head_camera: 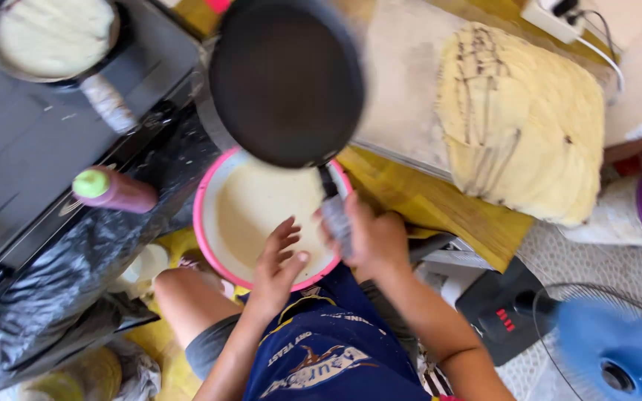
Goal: Making crepes by dipping pans into batter and cooking them on a gas stove
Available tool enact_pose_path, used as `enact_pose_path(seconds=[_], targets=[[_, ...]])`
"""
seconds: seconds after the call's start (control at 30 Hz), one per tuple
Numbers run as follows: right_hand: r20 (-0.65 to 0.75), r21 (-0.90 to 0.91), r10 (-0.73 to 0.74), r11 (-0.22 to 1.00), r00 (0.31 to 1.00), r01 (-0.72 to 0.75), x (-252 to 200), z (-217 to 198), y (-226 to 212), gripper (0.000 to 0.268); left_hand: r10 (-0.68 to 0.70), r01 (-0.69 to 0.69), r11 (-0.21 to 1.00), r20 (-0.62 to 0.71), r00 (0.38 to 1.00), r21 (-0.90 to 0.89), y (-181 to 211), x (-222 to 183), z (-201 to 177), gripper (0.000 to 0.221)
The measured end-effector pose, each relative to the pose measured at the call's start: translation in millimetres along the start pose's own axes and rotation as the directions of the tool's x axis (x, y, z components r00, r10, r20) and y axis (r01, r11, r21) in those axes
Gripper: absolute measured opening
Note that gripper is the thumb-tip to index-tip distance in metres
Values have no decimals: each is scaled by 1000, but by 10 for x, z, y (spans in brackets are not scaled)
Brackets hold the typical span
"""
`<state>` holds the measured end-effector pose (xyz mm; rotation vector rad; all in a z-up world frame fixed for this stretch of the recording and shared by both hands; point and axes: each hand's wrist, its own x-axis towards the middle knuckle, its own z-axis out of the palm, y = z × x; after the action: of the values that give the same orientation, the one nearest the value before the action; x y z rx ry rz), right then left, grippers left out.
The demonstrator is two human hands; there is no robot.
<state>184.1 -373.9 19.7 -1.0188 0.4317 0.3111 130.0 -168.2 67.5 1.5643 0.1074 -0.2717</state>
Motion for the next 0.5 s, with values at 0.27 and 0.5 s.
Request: enact_pose_path(seconds=[0.27, 0.5], targets=[[582, -20, 51, 999, 812, -48, -415, 1693, 1306, 49, -239, 129, 940, -338, 910, -317, -400, -884, -1253, 46], [140, -673, -404, 631, 904, 386, 535, 439, 149, 18, -28, 40, 999, -598, 801, 6, -411, -1166, -1549, 17]])
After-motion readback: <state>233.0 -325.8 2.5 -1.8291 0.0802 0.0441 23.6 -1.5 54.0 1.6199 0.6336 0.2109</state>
